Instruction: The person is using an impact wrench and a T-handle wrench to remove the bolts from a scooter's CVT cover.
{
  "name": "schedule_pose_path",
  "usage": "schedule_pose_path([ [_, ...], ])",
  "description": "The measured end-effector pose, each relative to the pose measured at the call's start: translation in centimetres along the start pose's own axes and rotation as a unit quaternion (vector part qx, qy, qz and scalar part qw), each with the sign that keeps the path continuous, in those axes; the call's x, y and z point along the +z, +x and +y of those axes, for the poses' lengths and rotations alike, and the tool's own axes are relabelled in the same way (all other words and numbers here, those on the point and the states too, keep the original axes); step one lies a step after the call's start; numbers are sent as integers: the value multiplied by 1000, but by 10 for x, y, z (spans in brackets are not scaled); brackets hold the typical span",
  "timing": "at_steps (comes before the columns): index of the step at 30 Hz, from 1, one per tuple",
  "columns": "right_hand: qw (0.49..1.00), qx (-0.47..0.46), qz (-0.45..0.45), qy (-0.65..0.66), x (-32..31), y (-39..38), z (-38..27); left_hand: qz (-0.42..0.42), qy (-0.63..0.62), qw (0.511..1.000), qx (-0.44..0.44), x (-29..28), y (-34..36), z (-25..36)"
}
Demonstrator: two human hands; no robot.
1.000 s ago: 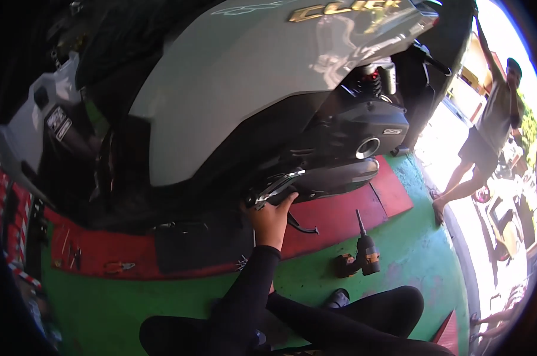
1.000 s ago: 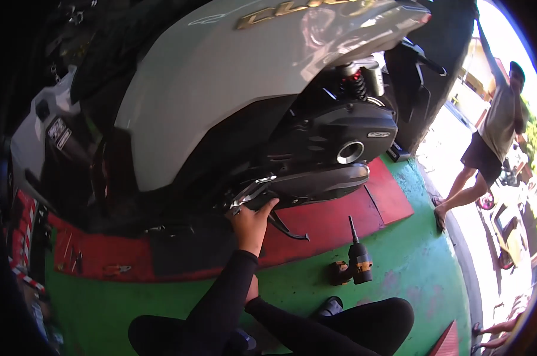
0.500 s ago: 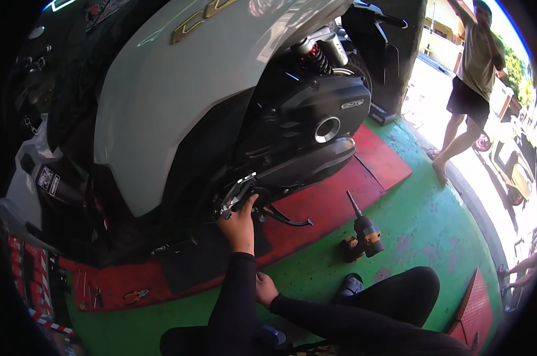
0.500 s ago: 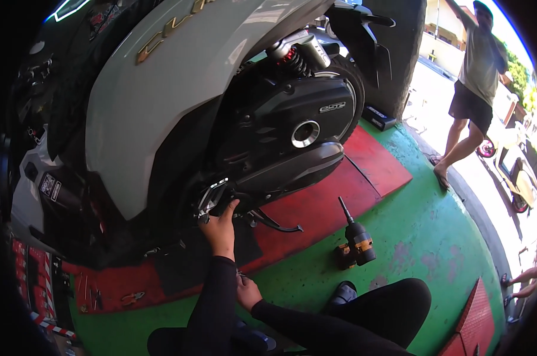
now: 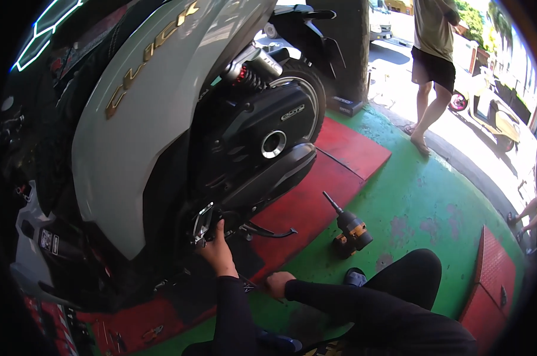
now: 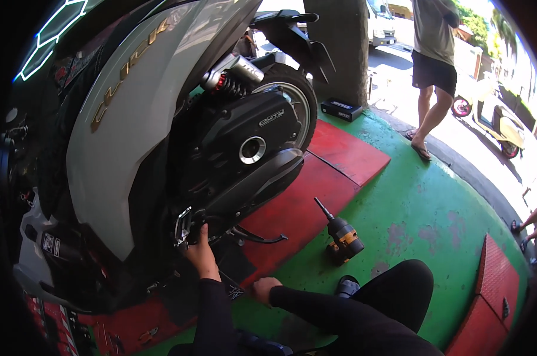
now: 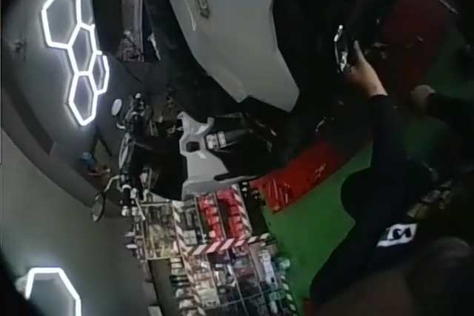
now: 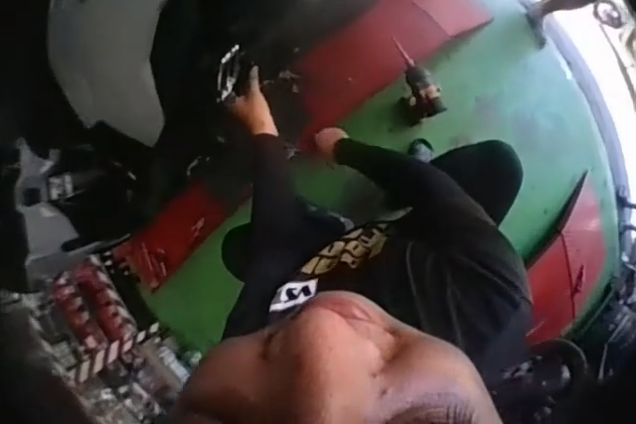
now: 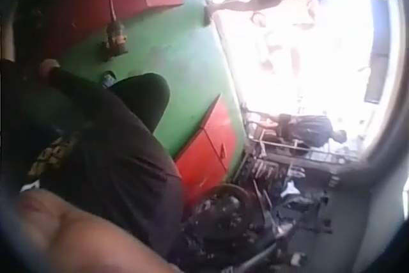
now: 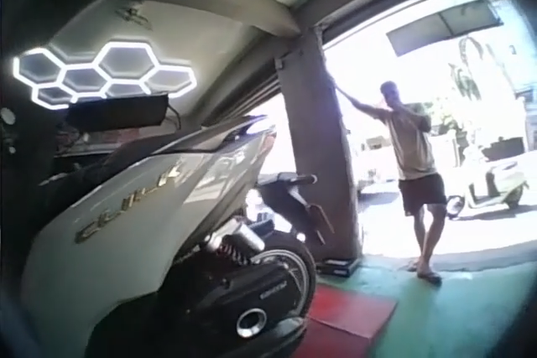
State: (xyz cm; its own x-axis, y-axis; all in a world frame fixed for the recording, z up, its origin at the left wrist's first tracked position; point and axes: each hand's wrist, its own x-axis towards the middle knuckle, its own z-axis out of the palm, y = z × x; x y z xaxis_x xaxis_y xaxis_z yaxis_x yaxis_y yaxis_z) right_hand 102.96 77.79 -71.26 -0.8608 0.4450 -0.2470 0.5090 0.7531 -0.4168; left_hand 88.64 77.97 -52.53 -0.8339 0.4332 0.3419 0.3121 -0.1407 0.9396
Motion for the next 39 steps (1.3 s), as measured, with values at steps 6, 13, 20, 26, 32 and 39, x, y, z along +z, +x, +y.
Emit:
schedule_pose_path([
  [6,674,193,608,372,-172,6,120,-95,-181,952,-229,-15,5,-35],
  [13,503,-39,319,803,-282,54,219,-110,-357,895,-245,-14,7,-35],
  [20,529,-23,508,680,-291,92,214,-45,-282,922,-261,3,21,-24],
  [26,518,-14,520,679,-284,99,222,-26,-288,912,-292,5,22,-19],
  [32,522,4,547,655,-276,108,227,10,-277,914,-298,3,21,-19],
  [39,531,-15,551,643,-287,112,223,30,-266,920,-287,5,26,-18],
])
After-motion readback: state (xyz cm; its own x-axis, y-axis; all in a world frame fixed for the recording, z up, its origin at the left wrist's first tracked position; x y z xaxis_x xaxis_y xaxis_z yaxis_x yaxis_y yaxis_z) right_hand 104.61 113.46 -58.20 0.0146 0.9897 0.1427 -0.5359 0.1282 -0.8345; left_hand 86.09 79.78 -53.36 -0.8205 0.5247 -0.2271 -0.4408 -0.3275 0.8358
